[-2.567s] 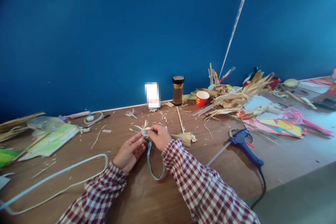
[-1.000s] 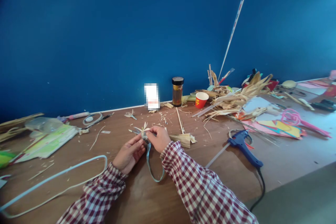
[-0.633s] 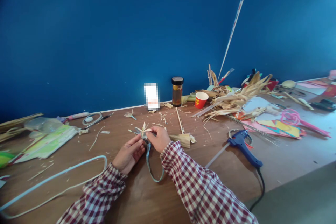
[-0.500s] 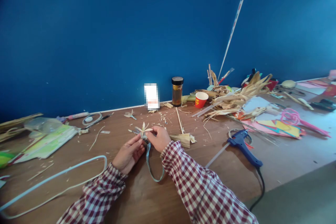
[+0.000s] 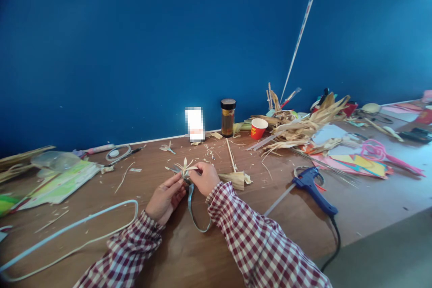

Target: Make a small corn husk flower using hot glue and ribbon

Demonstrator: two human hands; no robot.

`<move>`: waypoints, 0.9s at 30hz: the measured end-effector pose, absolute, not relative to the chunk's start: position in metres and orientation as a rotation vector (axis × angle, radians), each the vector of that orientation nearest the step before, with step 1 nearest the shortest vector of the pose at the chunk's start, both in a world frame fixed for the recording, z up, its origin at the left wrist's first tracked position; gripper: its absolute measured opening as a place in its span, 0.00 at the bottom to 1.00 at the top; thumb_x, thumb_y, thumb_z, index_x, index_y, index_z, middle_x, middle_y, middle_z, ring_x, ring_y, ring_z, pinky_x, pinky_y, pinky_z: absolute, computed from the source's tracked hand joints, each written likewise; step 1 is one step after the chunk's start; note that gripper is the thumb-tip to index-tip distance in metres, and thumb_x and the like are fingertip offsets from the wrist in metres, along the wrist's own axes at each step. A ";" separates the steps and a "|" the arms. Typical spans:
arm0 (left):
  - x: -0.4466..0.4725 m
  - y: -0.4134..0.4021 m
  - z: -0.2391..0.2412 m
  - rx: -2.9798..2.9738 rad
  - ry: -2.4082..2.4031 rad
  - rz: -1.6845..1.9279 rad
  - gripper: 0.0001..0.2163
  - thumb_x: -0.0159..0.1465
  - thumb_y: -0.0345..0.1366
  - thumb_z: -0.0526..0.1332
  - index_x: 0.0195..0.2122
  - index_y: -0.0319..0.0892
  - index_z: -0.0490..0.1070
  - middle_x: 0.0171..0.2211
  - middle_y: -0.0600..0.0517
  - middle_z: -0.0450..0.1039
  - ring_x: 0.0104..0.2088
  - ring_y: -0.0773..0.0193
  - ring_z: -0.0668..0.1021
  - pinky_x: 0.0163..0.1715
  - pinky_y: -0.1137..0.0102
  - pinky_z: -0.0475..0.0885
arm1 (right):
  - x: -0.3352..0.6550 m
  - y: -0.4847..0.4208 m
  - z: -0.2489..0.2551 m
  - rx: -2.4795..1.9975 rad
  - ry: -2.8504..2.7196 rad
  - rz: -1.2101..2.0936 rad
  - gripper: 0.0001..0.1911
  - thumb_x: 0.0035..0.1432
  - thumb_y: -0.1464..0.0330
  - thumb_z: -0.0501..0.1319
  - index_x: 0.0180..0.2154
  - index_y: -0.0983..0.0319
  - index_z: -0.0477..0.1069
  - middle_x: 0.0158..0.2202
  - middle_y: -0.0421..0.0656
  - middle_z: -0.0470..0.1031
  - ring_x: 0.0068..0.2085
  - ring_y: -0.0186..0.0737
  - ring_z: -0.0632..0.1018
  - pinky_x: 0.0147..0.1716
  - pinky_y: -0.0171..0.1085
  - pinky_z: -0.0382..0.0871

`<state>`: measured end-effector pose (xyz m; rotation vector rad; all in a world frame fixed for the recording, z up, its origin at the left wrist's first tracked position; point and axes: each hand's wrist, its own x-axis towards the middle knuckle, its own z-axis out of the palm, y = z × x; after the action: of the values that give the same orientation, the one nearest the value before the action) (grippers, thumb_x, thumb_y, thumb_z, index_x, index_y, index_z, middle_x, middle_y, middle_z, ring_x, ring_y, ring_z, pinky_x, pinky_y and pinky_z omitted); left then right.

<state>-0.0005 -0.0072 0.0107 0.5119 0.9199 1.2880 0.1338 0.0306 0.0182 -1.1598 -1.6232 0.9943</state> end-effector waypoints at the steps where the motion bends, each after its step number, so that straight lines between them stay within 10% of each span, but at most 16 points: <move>1: 0.000 -0.007 0.011 0.510 0.921 1.292 0.13 0.52 0.23 0.63 0.39 0.37 0.73 0.23 0.53 0.74 0.20 0.74 0.73 0.23 0.80 0.72 | 0.133 0.030 0.019 -1.151 -1.618 1.003 0.09 0.51 0.67 0.56 0.30 0.65 0.73 0.27 0.42 0.75 0.29 0.35 0.73 0.31 0.32 0.66; 27: 0.006 -0.009 0.010 0.521 1.031 1.368 0.17 0.47 0.27 0.68 0.40 0.36 0.74 0.21 0.53 0.73 0.20 0.75 0.71 0.22 0.79 0.69 | 0.126 0.022 0.023 -1.160 -1.592 1.083 0.14 0.53 0.61 0.56 0.32 0.64 0.74 0.25 0.42 0.74 0.27 0.35 0.73 0.26 0.32 0.66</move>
<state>0.0061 -0.0088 0.0103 0.5214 1.0308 1.3682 0.1264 0.0217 0.0229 -1.1600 -1.5924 1.0830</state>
